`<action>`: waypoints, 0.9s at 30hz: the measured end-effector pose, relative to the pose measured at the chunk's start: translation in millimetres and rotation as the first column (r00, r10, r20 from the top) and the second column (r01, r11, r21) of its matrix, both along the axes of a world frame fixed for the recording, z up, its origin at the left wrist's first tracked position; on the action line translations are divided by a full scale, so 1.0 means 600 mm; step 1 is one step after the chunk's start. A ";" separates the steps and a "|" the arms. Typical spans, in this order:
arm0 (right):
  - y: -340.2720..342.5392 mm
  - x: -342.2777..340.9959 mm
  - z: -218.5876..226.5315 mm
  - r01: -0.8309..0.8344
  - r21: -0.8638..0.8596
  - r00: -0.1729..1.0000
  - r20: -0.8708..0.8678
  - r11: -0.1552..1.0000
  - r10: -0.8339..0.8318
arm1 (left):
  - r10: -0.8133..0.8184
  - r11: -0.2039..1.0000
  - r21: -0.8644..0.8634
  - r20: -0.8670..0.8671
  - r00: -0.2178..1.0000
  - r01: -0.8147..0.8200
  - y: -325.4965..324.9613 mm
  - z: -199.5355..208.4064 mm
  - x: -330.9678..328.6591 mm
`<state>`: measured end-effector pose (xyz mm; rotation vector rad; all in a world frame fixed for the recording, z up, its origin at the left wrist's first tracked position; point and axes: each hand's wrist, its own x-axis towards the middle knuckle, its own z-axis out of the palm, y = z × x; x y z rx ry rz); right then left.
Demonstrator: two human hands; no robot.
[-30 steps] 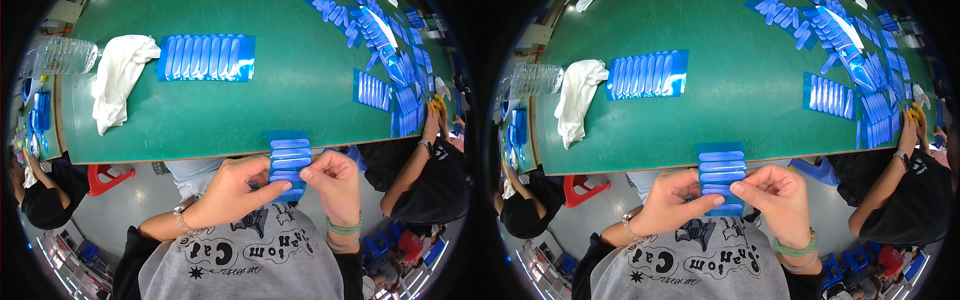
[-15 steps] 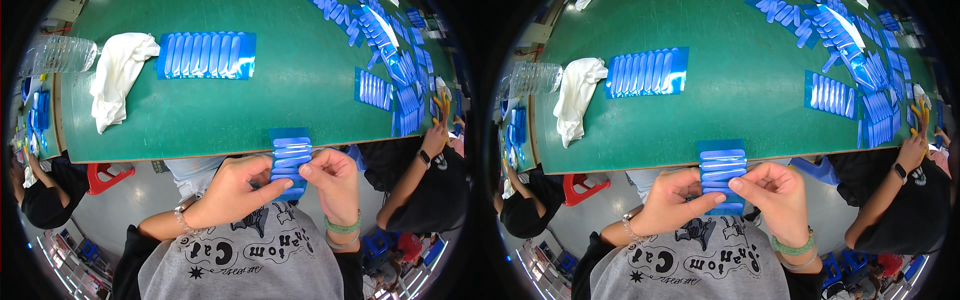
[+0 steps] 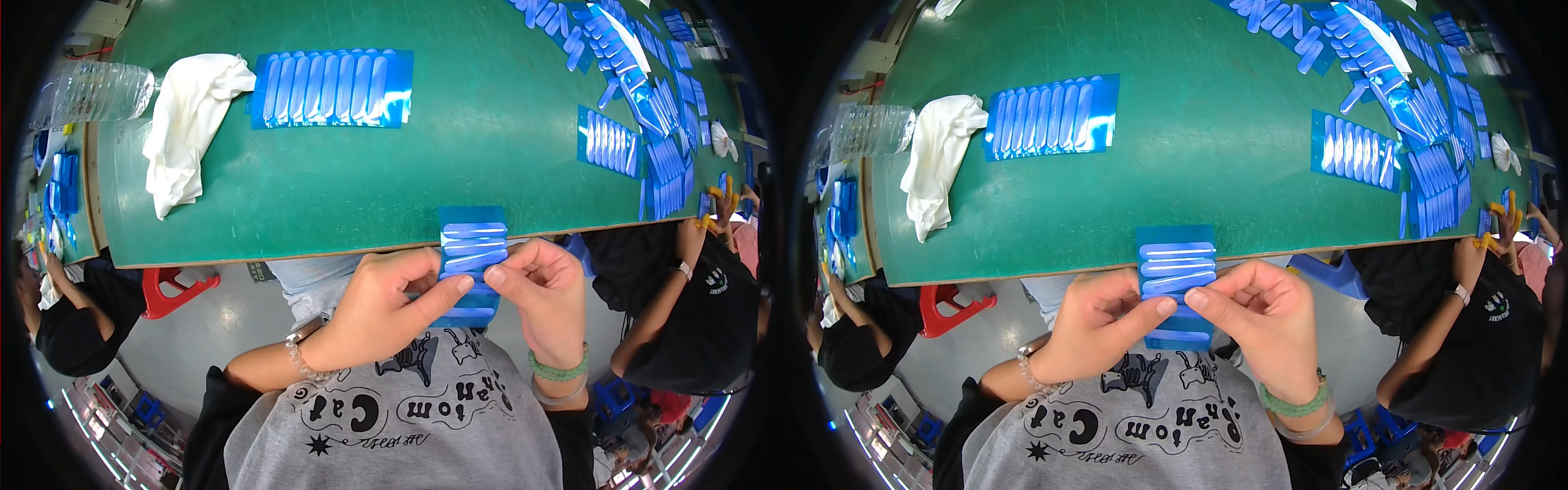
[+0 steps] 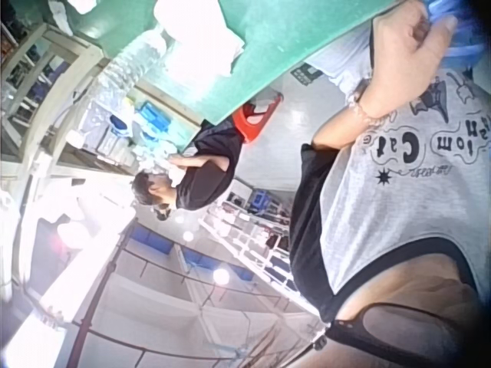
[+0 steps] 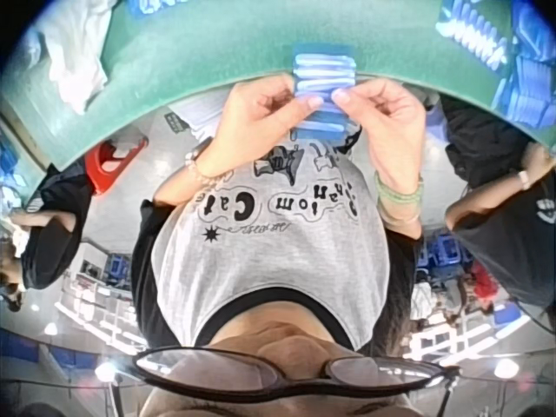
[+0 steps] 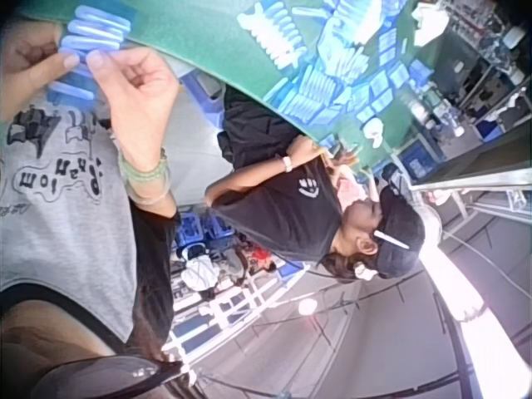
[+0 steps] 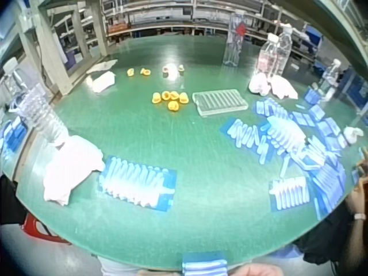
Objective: The person applies adhesive strips onto plastic backing sheets by hand, aligning and pressing each strip down.
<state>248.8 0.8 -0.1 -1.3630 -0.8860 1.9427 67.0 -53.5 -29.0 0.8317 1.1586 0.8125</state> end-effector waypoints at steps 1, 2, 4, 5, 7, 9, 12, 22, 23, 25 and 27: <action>-0.001 0.001 0.003 -0.012 0.019 1.000 0.015 1.000 0.011 | 0.000 1.000 0.000 0.000 1.000 0.000 -0.001 -0.002 0.000; -0.001 0.001 0.005 -0.023 0.038 0.999 0.030 0.999 0.022 | 0.008 0.999 -0.051 -0.006 1.000 -0.008 -0.002 -0.004 0.001; -0.005 0.002 0.012 0.032 0.066 0.999 0.042 0.997 -0.035 | 0.019 0.995 -0.102 -0.012 1.000 -0.020 -0.005 -0.006 0.007; -0.005 0.002 0.014 0.088 0.095 0.994 0.054 0.992 -0.093 | 0.160 0.986 -0.045 0.018 0.987 -0.159 -0.005 -0.009 0.017; 0.005 0.011 0.018 0.112 0.135 0.987 0.102 0.985 -0.126 | 0.296 0.955 0.008 0.054 0.954 -0.296 -0.006 -0.018 0.023; 0.006 0.008 0.019 0.138 0.177 0.974 0.152 0.975 -0.166 | 0.301 0.948 0.089 0.043 0.953 -0.304 -0.007 -0.026 0.023; -0.001 -0.012 0.016 0.114 0.059 0.993 -0.023 0.992 -0.112 | 0.298 0.942 0.148 0.041 0.954 -0.301 -0.004 -0.019 0.026; 0.004 -0.014 0.002 -0.019 0.286 0.999 0.050 0.958 0.005 | 0.319 0.934 0.158 0.038 0.947 -0.321 0.008 0.000 0.030; 0.005 -0.014 0.004 -0.029 0.279 0.999 0.048 0.960 0.016 | 0.301 0.943 0.140 0.035 0.953 -0.303 0.008 -0.002 0.029; 0.013 -0.020 0.012 -0.042 0.281 0.998 0.047 0.959 0.030 | 0.286 0.949 0.129 0.035 0.958 -0.288 0.013 0.000 0.026; 0.023 -0.035 0.030 0.144 0.167 0.987 -0.093 0.975 -0.129 | 0.276 0.948 0.154 0.047 0.960 -0.280 0.022 0.014 0.023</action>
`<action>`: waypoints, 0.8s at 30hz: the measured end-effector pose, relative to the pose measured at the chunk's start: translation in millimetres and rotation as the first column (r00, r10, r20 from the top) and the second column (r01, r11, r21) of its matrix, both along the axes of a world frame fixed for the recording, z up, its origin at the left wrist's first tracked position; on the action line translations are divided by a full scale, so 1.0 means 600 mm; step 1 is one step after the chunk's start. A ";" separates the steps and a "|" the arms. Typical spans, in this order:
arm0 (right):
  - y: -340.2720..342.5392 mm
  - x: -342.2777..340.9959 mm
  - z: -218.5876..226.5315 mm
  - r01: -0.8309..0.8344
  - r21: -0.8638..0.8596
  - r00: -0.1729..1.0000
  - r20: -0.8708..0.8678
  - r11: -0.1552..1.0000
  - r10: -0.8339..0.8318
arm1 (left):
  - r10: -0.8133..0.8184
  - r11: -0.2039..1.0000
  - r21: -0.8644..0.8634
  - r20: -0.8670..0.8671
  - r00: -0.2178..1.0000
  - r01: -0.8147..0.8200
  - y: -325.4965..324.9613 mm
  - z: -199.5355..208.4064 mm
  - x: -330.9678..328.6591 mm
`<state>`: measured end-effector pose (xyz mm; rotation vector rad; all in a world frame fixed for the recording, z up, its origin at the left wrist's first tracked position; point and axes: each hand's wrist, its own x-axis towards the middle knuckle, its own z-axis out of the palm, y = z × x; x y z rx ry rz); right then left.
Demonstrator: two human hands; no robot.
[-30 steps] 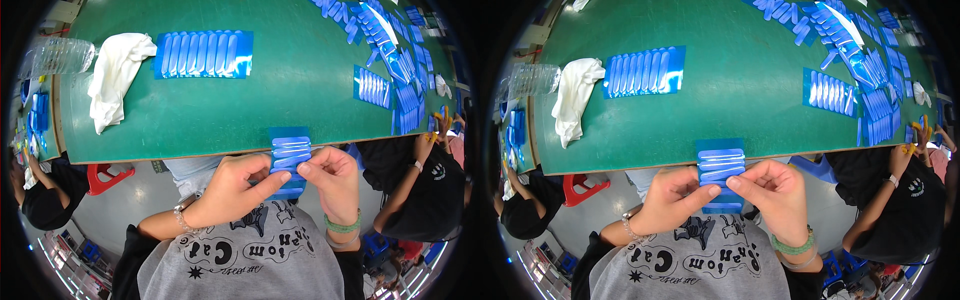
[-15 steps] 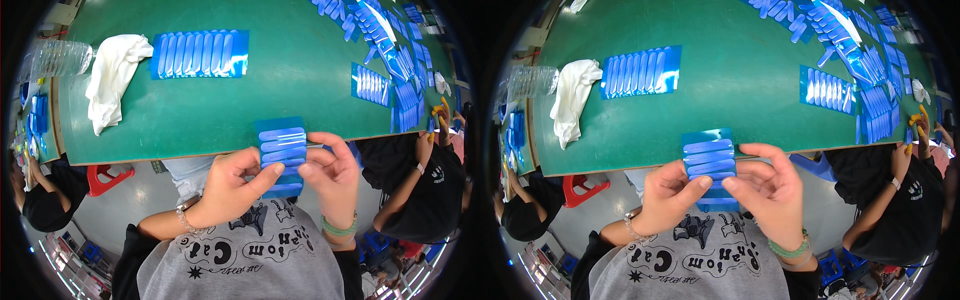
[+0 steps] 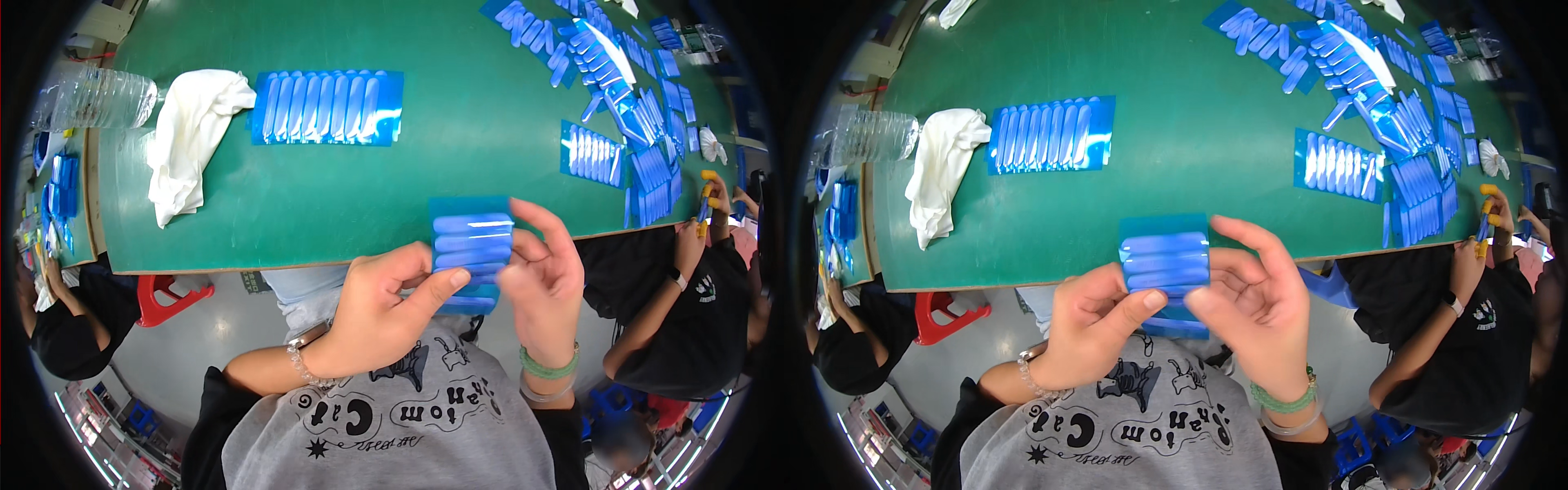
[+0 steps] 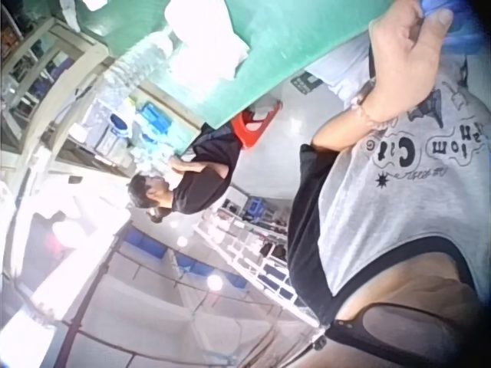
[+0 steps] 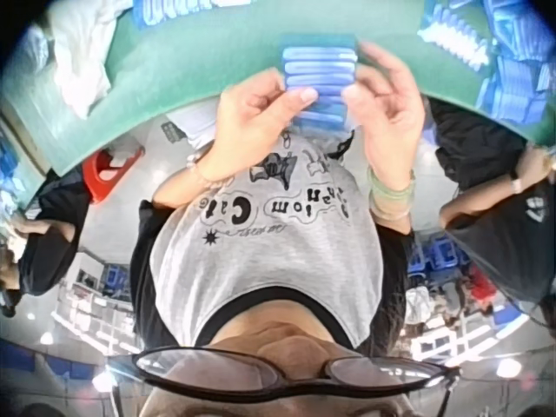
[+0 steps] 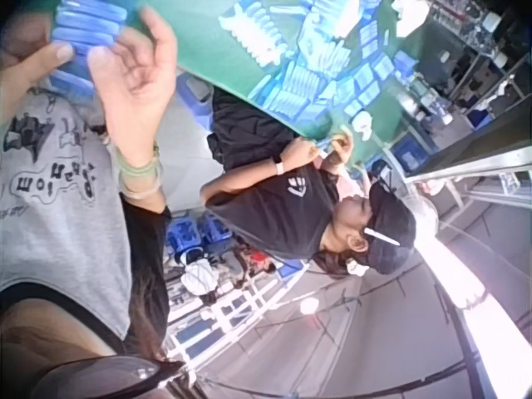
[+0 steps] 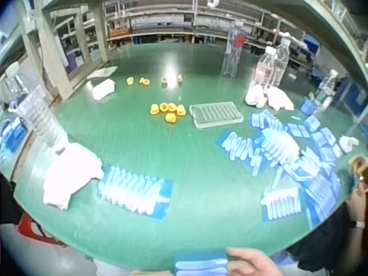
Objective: The person applies adhesive strips onto plastic backing sheets by hand, aligning and pressing each strip down.
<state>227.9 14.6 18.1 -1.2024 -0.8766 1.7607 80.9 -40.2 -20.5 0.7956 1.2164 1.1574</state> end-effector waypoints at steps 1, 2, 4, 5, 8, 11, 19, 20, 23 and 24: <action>0.003 0.009 -0.003 0.001 0.014 1.000 0.007 1.000 -0.001 | -0.001 1.000 0.014 0.007 1.000 0.001 0.002 0.001 0.000; 0.006 0.023 -0.013 -0.010 0.033 0.999 -0.033 0.999 0.011 | -0.006 0.999 0.045 -0.015 1.000 0.006 0.001 0.002 -0.001; 0.010 0.032 -0.014 -0.022 0.055 0.997 -0.076 0.998 0.026 | -0.008 0.997 0.078 -0.041 0.999 0.011 0.000 0.000 0.002; 0.013 0.032 -0.011 -0.045 0.059 0.998 -0.034 0.997 0.047 | 0.003 0.996 0.094 -0.038 0.999 0.001 0.000 -0.004 0.003; 0.014 0.029 -0.010 -0.065 0.066 0.998 0.012 0.996 0.064 | -0.004 0.995 0.101 -0.054 0.999 0.009 0.001 -0.008 -0.001; 0.012 0.029 -0.006 -0.054 0.076 0.998 0.036 0.996 0.051 | -0.020 0.997 0.078 -0.021 1.000 0.021 0.004 -0.001 0.000; 0.013 0.027 -0.008 -0.053 0.096 0.997 0.061 0.994 0.047 | 0.002 0.998 0.060 0.002 1.000 -0.002 0.006 -0.003 0.001; 0.013 0.028 -0.009 -0.048 0.099 0.997 0.059 0.994 0.042 | -0.008 0.997 0.072 -0.016 1.000 0.009 0.004 -0.008 0.001; 0.011 0.027 -0.013 -0.069 0.117 0.997 0.039 0.991 0.065 | -0.004 0.998 0.056 -0.022 1.000 0.005 0.004 -0.006 0.002; 0.011 0.026 -0.012 -0.092 0.135 0.996 0.026 0.987 0.089 | 0.007 0.999 0.031 -0.004 1.000 -0.007 0.004 -0.003 0.002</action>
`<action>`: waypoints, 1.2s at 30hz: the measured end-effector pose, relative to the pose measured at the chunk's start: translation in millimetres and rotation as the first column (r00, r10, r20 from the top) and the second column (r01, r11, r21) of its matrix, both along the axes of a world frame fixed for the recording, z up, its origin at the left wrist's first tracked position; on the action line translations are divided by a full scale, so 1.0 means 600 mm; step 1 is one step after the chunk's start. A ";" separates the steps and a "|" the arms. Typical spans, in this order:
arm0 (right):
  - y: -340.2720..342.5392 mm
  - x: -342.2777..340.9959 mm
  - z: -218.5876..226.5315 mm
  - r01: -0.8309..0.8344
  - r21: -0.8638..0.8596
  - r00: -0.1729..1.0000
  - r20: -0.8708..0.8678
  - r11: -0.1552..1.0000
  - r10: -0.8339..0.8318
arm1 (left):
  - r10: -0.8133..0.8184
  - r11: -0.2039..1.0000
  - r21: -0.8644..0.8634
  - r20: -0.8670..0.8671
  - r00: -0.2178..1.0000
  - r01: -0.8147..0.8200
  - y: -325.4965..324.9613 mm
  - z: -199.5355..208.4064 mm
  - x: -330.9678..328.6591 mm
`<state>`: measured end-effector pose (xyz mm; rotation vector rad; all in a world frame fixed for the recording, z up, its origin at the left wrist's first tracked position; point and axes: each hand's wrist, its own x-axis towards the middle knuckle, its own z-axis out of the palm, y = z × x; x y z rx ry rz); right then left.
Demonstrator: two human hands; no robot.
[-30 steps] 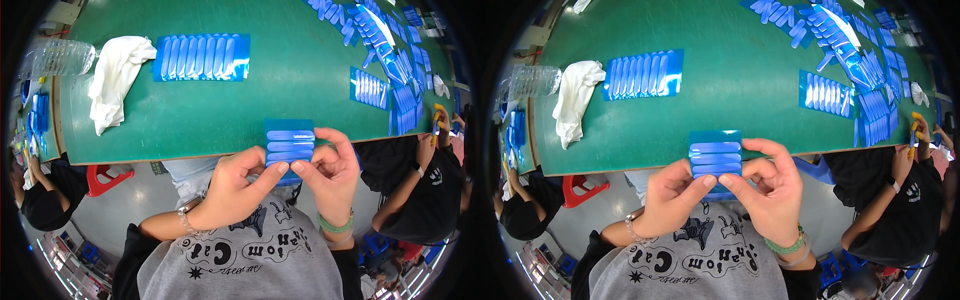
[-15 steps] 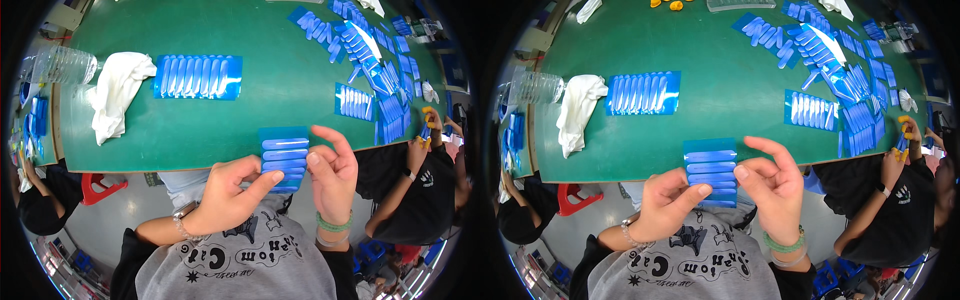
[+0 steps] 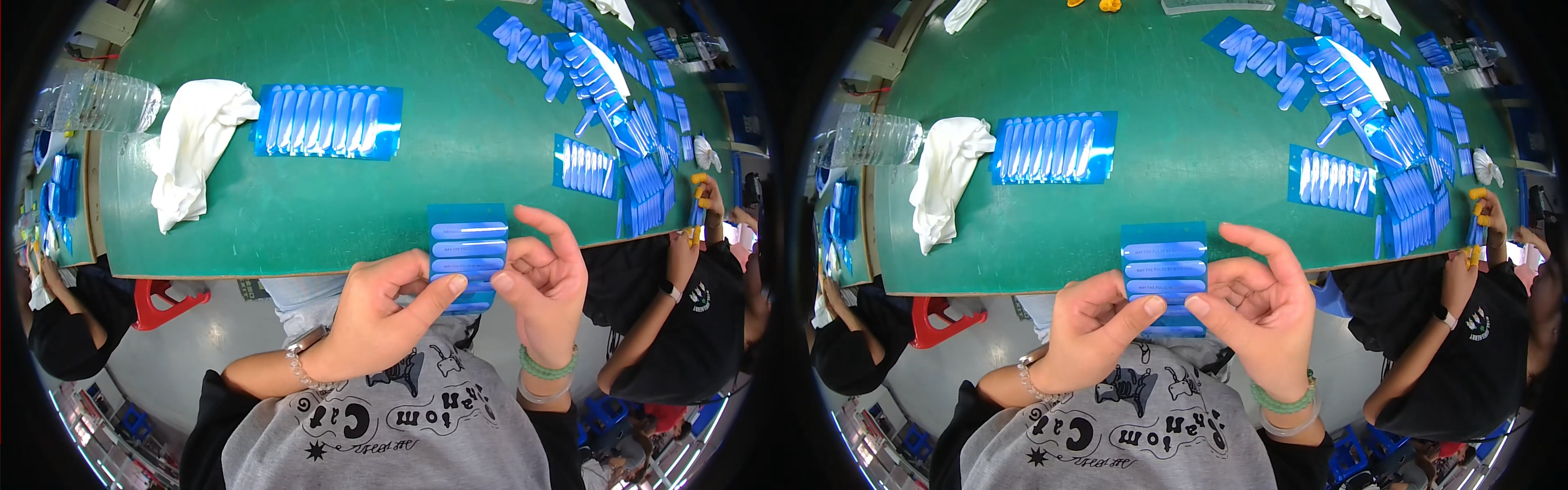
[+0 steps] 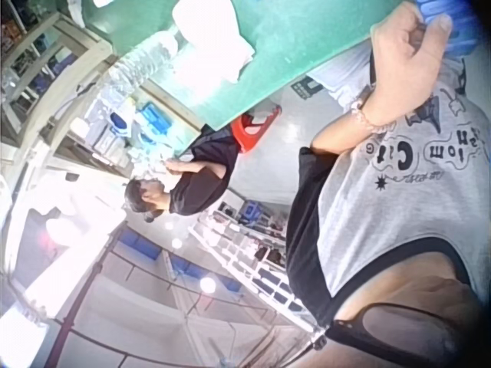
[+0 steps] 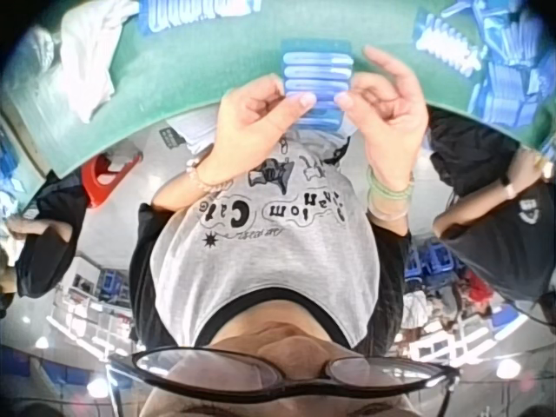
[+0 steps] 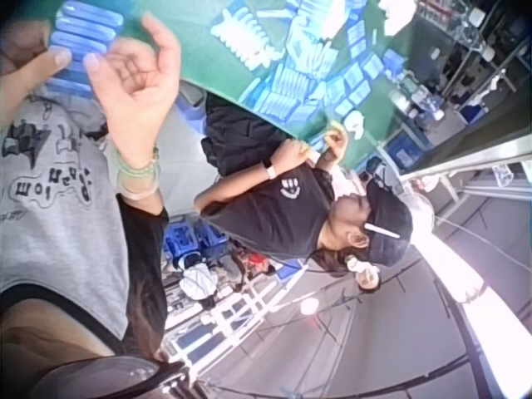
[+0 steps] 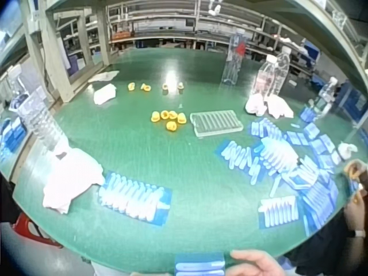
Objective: The person applies adhesive strips onto plastic backing sheets by hand, aligning and pressing each strip down.
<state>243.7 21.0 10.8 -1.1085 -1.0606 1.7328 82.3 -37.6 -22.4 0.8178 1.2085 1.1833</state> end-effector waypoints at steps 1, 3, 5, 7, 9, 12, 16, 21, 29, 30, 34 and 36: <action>0.000 0.000 0.002 0.000 -0.001 1.000 0.000 1.000 0.000 | 0.000 1.000 -0.001 0.000 1.000 0.000 0.000 0.001 0.000; 0.002 0.000 0.005 -0.014 -0.032 0.999 0.039 0.999 0.015 | -0.005 1.000 0.012 -0.023 1.000 0.005 0.000 0.002 0.000; 0.001 0.000 0.003 -0.010 -0.028 1.000 0.029 1.000 0.011 | -0.004 1.000 0.013 -0.025 1.000 0.005 -0.002 -0.001 0.000; 0.001 0.001 0.001 -0.008 -0.023 1.000 0.017 1.000 0.008 | -0.002 1.000 0.015 -0.027 1.000 0.002 -0.002 -0.002 0.000; 0.000 0.003 -0.001 -0.008 -0.025 0.999 0.034 1.000 0.009 | 0.003 1.000 0.031 -0.038 0.999 -0.002 -0.002 -0.002 0.001; 0.002 0.000 -0.001 0.008 -0.022 0.999 0.046 1.000 -0.006 | -0.033 0.997 0.070 -0.077 0.996 0.039 0.000 0.002 -0.002; 0.002 0.000 0.002 0.030 -0.062 0.996 0.088 0.998 -0.025 | 0.112 0.984 0.140 -0.008 0.994 -0.110 0.020 0.022 0.007; 0.000 -0.028 0.012 0.090 -0.054 0.996 -0.001 0.994 -0.090 | 0.013 1.000 0.012 0.032 0.999 -0.013 0.028 0.014 -0.006; 0.016 -0.013 -0.002 -0.009 0.146 0.998 0.056 0.989 0.001 | 0.053 0.981 0.192 -0.155 0.986 -0.023 0.052 0.014 -0.010; 0.020 -0.012 0.005 -0.002 0.157 0.999 0.053 0.988 -0.006 | 0.034 0.993 0.120 -0.161 0.986 -0.014 0.051 0.014 -0.018; 0.081 0.017 0.015 -0.140 0.309 0.978 0.192 0.941 0.082 | 0.021 0.998 0.064 -0.093 0.995 -0.015 0.058 0.027 -0.033; 0.153 0.038 0.018 -0.267 0.682 0.681 0.633 0.681 -0.368 | 0.012 0.999 0.053 -0.089 0.996 -0.008 0.066 0.037 -0.042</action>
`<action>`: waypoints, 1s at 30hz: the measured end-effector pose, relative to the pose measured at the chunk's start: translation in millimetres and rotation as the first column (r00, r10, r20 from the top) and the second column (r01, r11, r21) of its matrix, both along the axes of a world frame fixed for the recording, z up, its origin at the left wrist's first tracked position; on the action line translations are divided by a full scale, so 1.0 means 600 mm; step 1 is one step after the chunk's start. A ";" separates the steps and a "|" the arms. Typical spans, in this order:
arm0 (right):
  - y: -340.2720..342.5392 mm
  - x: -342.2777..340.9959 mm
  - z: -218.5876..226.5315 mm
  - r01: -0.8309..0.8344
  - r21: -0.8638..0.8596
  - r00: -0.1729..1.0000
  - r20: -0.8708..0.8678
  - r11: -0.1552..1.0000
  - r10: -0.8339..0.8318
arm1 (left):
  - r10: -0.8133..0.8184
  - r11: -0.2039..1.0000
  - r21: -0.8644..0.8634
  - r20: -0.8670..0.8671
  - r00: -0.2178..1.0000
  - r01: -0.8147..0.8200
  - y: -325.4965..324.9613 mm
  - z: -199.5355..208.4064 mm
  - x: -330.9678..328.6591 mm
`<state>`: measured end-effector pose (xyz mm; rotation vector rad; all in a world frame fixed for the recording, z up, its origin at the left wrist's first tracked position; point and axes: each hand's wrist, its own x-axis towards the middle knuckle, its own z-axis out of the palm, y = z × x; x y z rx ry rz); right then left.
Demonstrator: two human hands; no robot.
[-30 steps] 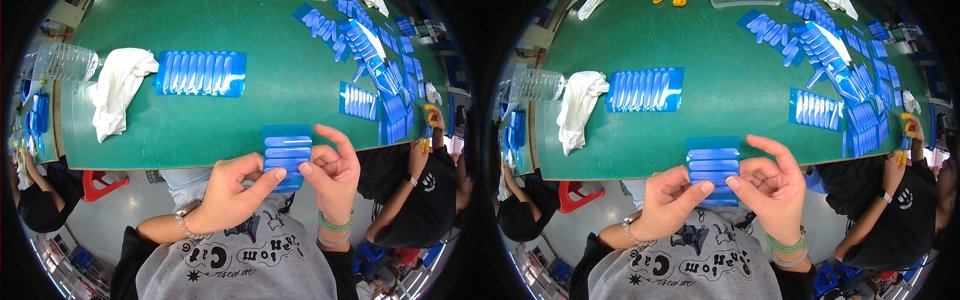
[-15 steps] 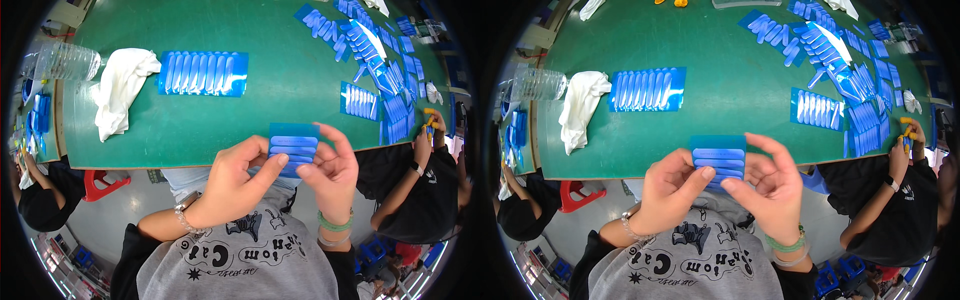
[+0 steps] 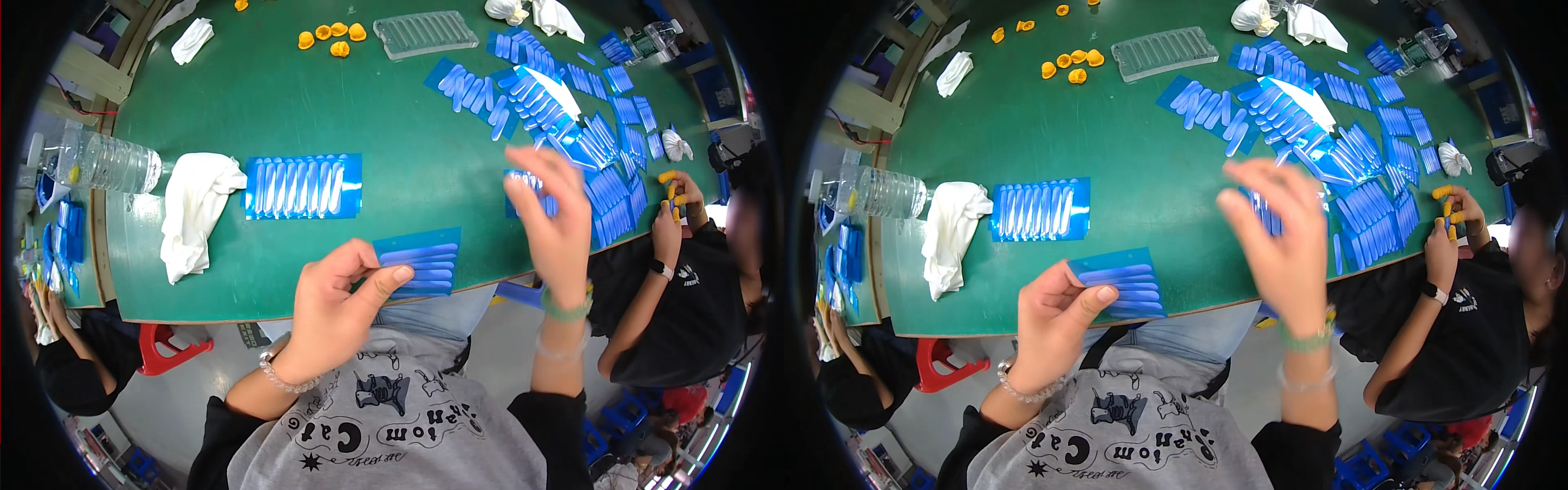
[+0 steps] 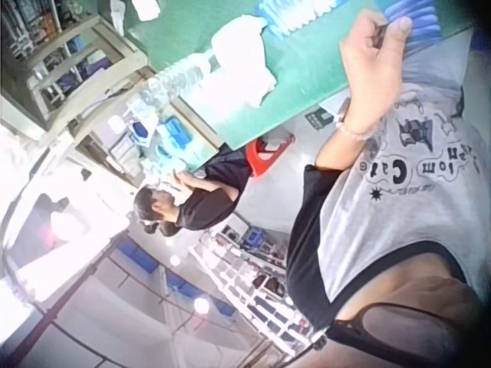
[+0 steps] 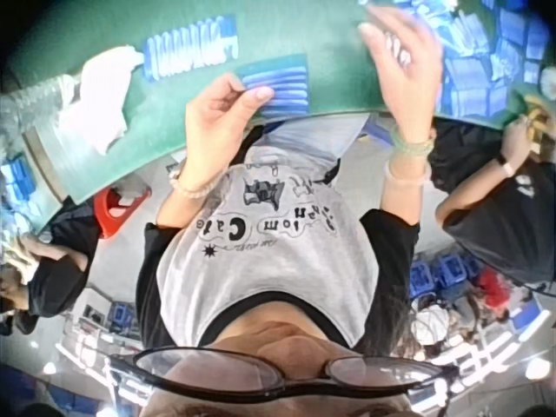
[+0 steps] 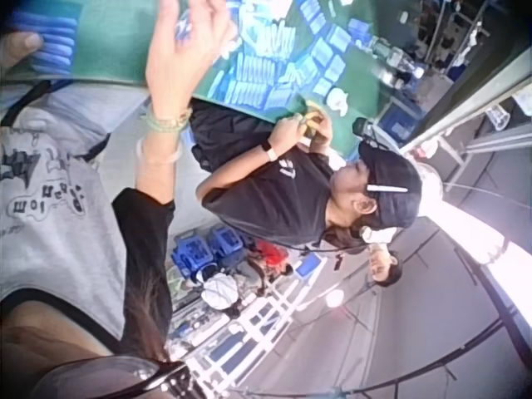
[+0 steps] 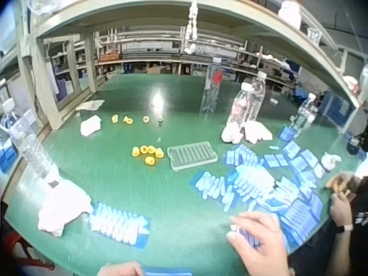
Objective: The person applies adhesive strips onto plastic backing sheets by hand, aligning and pressing each strip down.
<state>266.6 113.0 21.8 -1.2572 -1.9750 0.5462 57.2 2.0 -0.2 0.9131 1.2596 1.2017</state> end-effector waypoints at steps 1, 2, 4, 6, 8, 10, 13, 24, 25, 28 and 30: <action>0.019 0.008 -0.001 0.057 0.105 0.946 0.312 0.993 -0.087 | -0.002 1.000 -0.006 -0.001 1.000 0.002 0.000 0.006 -0.002; 0.023 0.015 -0.007 0.058 0.107 0.947 0.310 0.993 -0.089 | -0.003 1.000 -0.004 -0.003 1.000 0.003 -0.003 0.012 -0.002; 0.038 0.027 -0.021 0.072 0.359 0.820 0.510 0.930 -0.260 | 0.063 0.997 -0.063 0.151 0.987 -0.054 0.000 0.018 0.003; 0.031 0.031 -0.029 0.103 0.373 0.773 0.553 0.922 -0.310 | 0.036 0.998 -0.047 0.160 0.987 -0.029 0.002 0.012 -0.006; 0.018 0.025 -0.033 0.051 0.230 0.834 0.525 0.972 -0.168 | 0.014 0.999 -0.040 0.165 0.986 -0.008 0.002 0.011 -0.009; 0.004 0.004 -0.033 0.006 0.237 0.875 0.469 0.972 -0.119 | 0.036 0.999 -0.033 0.200 0.979 -0.030 0.004 0.009 -0.009; -0.004 -0.016 -0.030 -0.096 0.193 0.919 0.394 0.977 0.012 | 0.056 0.998 -0.028 0.194 0.979 -0.051 0.010 0.014 -0.011; 0.004 -0.038 -0.039 -0.182 0.228 0.911 0.405 0.956 0.077 | 0.048 0.999 0.012 0.204 0.978 -0.051 0.000 0.008 -0.024; 0.004 -0.038 -0.036 -0.185 0.227 0.911 0.405 0.956 0.080 | 0.049 0.998 0.020 0.202 0.978 -0.054 -0.001 0.008 -0.024; 0.001 -0.041 -0.028 -0.196 0.199 0.896 0.433 0.960 0.093 | 0.052 0.999 -0.011 0.226 0.973 -0.051 0.000 0.011 -0.025; -0.002 -0.041 -0.025 -0.218 0.214 0.901 0.420 0.952 0.112 | 0.067 0.998 -0.032 0.247 0.967 -0.061 0.005 0.015 -0.022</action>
